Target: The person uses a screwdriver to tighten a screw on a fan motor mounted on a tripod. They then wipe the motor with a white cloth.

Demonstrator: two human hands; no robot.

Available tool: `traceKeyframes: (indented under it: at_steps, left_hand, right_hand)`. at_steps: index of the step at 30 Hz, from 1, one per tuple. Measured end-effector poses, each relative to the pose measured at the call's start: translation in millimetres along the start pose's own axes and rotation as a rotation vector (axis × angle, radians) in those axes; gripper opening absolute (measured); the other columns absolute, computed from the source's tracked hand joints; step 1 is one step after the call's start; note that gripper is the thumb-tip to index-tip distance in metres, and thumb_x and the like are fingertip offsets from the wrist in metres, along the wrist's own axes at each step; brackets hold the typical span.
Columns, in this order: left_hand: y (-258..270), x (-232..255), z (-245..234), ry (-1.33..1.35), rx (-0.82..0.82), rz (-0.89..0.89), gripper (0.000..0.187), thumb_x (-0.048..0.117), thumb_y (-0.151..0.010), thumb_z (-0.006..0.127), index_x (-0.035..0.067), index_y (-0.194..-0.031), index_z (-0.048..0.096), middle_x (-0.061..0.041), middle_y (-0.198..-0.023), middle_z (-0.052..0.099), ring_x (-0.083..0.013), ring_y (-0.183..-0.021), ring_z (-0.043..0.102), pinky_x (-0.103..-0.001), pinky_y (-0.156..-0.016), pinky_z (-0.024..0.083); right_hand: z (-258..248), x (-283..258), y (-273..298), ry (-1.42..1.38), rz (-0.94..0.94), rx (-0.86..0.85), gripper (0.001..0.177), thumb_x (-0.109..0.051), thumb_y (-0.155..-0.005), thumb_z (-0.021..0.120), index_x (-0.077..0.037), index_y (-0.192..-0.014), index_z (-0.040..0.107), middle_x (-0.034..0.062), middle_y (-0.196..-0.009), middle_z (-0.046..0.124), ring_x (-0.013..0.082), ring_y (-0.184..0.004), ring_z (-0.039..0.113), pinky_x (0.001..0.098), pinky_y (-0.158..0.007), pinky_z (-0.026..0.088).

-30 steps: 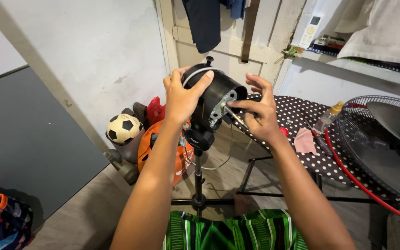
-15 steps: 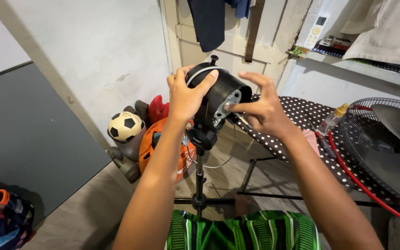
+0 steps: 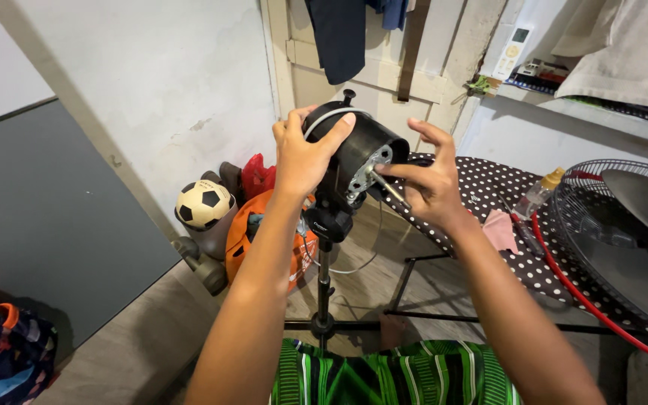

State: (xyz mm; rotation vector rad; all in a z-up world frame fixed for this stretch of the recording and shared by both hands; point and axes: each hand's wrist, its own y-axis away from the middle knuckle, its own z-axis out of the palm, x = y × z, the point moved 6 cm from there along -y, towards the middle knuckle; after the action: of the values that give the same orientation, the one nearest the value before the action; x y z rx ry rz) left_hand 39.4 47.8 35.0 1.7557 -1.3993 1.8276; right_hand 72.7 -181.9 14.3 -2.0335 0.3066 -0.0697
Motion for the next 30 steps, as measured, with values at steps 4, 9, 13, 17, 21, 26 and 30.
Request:
traceKeyframes:
  at_steps: [4, 9, 13, 17, 21, 26, 30]
  left_hand:
    - [-1, -1, 0, 0.033, 0.01, 0.008, 0.078, 0.059, -0.076, 0.079, 0.003, -0.128, 0.06, -0.017, -0.125, 0.048, -0.0286, -0.114, 0.06, -0.037, -0.097, 0.054]
    - [-7, -8, -5, 0.118, 0.007, -0.063, 0.075, 0.059, -0.075, 0.077, 0.002, -0.122, 0.064, -0.017, -0.124, 0.053, -0.026, -0.108, 0.066, -0.036, -0.094, 0.057]
    - [-7, -8, -6, 0.148, 0.023, -0.05, 0.075, 0.059, -0.075, 0.076, -0.001, -0.118, 0.065, -0.017, -0.12, 0.058, -0.0243, -0.105, 0.069, -0.035, -0.09, 0.059]
    - [-11, -13, -9, 0.052, 0.055, -0.065, 0.074, 0.058, -0.078, 0.078, -0.001, -0.121, 0.066, -0.018, -0.12, 0.054, -0.0233, -0.104, 0.064, -0.033, -0.09, 0.055]
    - [-16, -23, -10, 0.126, 0.059, -0.123, 0.076, 0.058, -0.077, 0.077, -0.004, -0.118, 0.065, -0.018, -0.116, 0.064, -0.0208, -0.103, 0.068, -0.03, -0.089, 0.056]
    - [-25, -44, -13, 0.262, 0.03, -0.253, 0.076, 0.059, -0.076, 0.075, -0.004, -0.117, 0.065, -0.015, -0.11, 0.073, -0.0181, -0.101, 0.069, -0.028, -0.089, 0.055]
    - [-30, -57, -14, 0.295, 0.017, -0.315, 0.079, 0.06, -0.076, 0.074, -0.003, -0.122, 0.062, -0.014, -0.115, 0.071, -0.018, -0.106, 0.067, -0.029, -0.092, 0.053]
  right_hand:
    - [13, 1, 16, -0.107, 0.074, 0.042, 0.058, 0.007, -0.071, 0.059, -0.02, -0.118, 0.078, 0.0201, -0.157, 0.039, 0.039, -0.15, 0.04, 0.0494, -0.123, 0.039]
    - [26, 3, 23, -0.239, 0.176, 0.092, 0.052, -0.003, -0.075, 0.06, -0.014, -0.123, 0.074, 0.0223, -0.161, 0.032, 0.0405, -0.153, 0.035, 0.0503, -0.124, 0.034]
    - [40, -6, 22, -0.334, 0.196, 0.14, 0.057, -0.004, -0.077, 0.057, -0.009, -0.133, 0.069, 0.0219, -0.165, 0.029, 0.0411, -0.157, 0.031, 0.0516, -0.13, 0.025]
    - [53, -6, 22, -0.392, 0.234, 0.184, 0.058, 0.0, -0.074, 0.055, -0.006, -0.13, 0.07, 0.0202, -0.166, 0.032, 0.0402, -0.159, 0.032, 0.0494, -0.133, 0.022]
    - [63, 1, 23, -0.69, 0.353, 0.23, 0.044, -0.002, -0.079, 0.055, -0.006, -0.121, 0.068, 0.0212, -0.168, 0.03, 0.0376, -0.154, 0.038, 0.044, -0.129, 0.03]
    - [67, -15, 6, -0.723, 0.309, 0.245, 0.067, -0.005, -0.072, 0.057, -0.003, -0.139, 0.058, 0.0234, -0.167, 0.024, 0.0343, -0.159, 0.024, 0.0436, -0.132, 0.018]
    - [75, -20, 2, -0.549, 0.277, 0.198, 0.058, -0.003, -0.08, 0.059, -0.001, -0.138, 0.065, 0.0237, -0.171, 0.024, 0.0361, -0.161, 0.026, 0.0456, -0.133, 0.021]
